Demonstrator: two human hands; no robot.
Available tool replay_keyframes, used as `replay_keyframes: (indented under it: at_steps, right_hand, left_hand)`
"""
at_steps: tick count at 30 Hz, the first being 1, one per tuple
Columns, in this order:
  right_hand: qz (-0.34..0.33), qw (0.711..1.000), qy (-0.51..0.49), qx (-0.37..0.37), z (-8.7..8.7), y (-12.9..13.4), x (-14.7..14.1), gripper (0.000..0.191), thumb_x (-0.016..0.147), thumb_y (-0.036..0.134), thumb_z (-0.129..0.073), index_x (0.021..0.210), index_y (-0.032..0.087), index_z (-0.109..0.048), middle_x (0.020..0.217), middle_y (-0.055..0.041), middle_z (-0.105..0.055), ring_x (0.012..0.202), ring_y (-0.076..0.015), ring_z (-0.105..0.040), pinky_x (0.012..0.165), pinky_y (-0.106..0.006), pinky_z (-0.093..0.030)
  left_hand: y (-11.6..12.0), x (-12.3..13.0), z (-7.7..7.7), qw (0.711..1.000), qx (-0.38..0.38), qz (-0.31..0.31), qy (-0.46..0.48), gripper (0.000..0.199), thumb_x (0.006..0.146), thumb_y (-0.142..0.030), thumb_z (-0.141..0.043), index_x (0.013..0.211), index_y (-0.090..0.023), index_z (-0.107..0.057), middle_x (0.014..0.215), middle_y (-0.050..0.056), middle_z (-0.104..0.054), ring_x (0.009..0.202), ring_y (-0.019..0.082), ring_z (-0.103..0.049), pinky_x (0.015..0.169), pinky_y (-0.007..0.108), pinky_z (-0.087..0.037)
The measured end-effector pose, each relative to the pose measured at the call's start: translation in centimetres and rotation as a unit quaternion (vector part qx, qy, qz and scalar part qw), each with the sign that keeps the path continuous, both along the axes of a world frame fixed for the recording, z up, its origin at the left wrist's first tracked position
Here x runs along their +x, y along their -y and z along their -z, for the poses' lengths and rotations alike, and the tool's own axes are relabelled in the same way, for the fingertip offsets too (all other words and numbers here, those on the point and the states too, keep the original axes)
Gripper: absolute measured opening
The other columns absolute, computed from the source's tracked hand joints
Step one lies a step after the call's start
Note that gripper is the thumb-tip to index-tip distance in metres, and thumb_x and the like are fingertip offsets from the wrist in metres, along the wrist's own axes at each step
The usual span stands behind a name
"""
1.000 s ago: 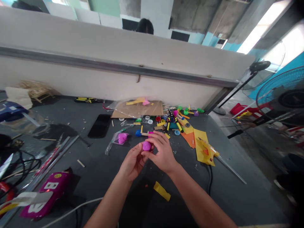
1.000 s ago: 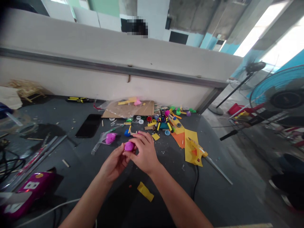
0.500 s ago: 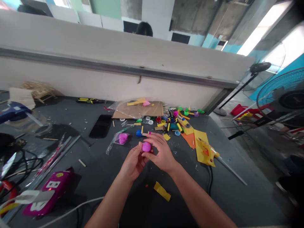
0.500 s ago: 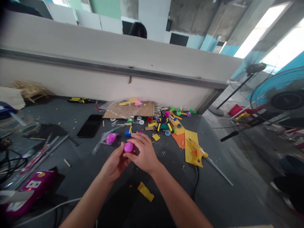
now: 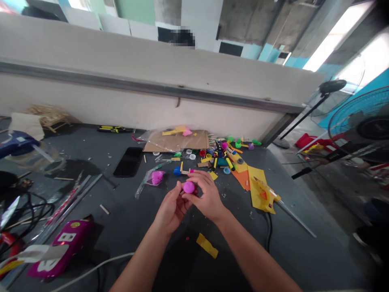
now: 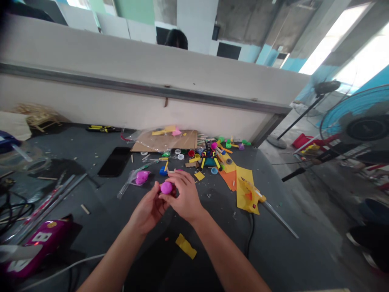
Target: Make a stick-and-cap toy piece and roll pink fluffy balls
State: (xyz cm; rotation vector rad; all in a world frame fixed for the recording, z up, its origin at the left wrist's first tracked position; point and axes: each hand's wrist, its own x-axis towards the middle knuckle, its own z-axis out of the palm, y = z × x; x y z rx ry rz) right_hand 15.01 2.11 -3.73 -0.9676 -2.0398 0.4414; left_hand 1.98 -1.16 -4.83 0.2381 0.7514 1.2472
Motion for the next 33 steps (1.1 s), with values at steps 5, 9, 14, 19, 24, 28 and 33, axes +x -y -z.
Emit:
replay_keyframes:
  at_steps: [5, 9, 14, 19, 24, 28, 33]
  right_hand:
    - [-0.005, 1.000, 0.012, -0.003, -0.05, 0.02, -0.02, 0.040, 0.072, 0.040, -0.069, 0.106, 0.024, -0.056, 0.116, -0.0063, -0.060, 0.116, -0.0240, -0.048, 0.100, -0.043, -0.036]
    - [-0.009, 1.000, 0.009, 0.005, -0.15, 0.09, -0.08, 0.033, 0.075, 0.037, -0.066, 0.104, 0.024, -0.057, 0.113, -0.0054, -0.061, 0.115, -0.0227, -0.049, 0.100, -0.042, -0.035]
    - [0.006, 1.000, 0.009, 0.000, -0.08, 0.02, -0.15, 0.034, 0.073, 0.038, -0.067, 0.102, 0.024, -0.057, 0.112, -0.0059, -0.062, 0.115, -0.0238, -0.049, 0.099, -0.043, -0.036]
    - [-0.014, 1.000, 0.016, 0.003, 0.03, 0.03, -0.10, 0.035, 0.074, 0.037, -0.067, 0.105, 0.025, -0.058, 0.113, -0.0047, -0.062, 0.116, -0.0229, -0.048, 0.101, -0.042, -0.034]
    - [0.008, 1.000, -0.001, -0.002, -0.01, -0.03, -0.24, 0.034, 0.071, 0.037, -0.070, 0.101, 0.023, -0.059, 0.108, -0.0051, -0.064, 0.112, -0.0228, -0.051, 0.099, -0.041, -0.037]
    - [-0.024, 1.000, 0.019, 0.002, -0.01, -0.08, -0.22, 0.040, 0.073, 0.038, -0.069, 0.108, 0.024, -0.057, 0.112, -0.0042, -0.063, 0.114, -0.0220, -0.050, 0.100, -0.041, -0.036]
    - [-0.008, 1.000, 0.009, 0.001, 0.09, -0.06, -0.15, 0.033, 0.074, 0.041, -0.067, 0.102, 0.025, -0.059, 0.106, -0.0046, -0.065, 0.112, -0.0237, -0.051, 0.099, -0.044, -0.036]
  left_hand:
    - [0.02, -0.10, 0.42, 1.000, 0.029, -0.001, -0.002, 0.014, 0.079, -0.024, -0.064, 0.083, -0.011, -0.066, 0.075, 0.005, -0.069, 0.063, 0.011, -0.065, 0.059, 0.018, -0.055]
    - [0.06, -0.02, 0.54, 1.000, 0.011, -0.006, -0.001, 0.015, 0.079, -0.027, -0.063, 0.082, -0.012, -0.065, 0.073, 0.004, -0.068, 0.060, 0.010, -0.064, 0.057, 0.019, -0.055]
    - [0.07, -0.01, 0.50, 1.000, 0.015, -0.024, 0.010, 0.012, 0.080, -0.022, -0.062, 0.086, -0.013, -0.065, 0.077, 0.004, -0.069, 0.062, 0.010, -0.065, 0.059, 0.018, -0.055]
    - [0.05, -0.16, 0.61, 1.000, 0.026, -0.005, -0.003, 0.016, 0.078, -0.027, -0.064, 0.081, -0.012, -0.065, 0.071, 0.003, -0.068, 0.059, 0.010, -0.064, 0.054, 0.017, -0.054]
    - [0.04, -0.15, 0.41, 1.000, 0.028, -0.001, -0.015, 0.016, 0.077, -0.026, -0.065, 0.084, -0.013, -0.065, 0.076, 0.004, -0.069, 0.063, 0.011, -0.065, 0.060, 0.019, -0.055]
    - [-0.12, -0.22, 0.30, 0.999, 0.021, 0.008, -0.028, 0.020, 0.076, -0.030, -0.067, 0.081, -0.011, -0.065, 0.070, 0.004, -0.068, 0.058, 0.010, -0.064, 0.053, 0.016, -0.053]
    - [-0.23, -0.24, 0.29, 1.000, 0.007, 0.007, -0.028, 0.018, 0.079, -0.030, -0.063, 0.082, -0.012, -0.065, 0.074, 0.005, -0.069, 0.059, 0.011, -0.064, 0.056, 0.019, -0.054]
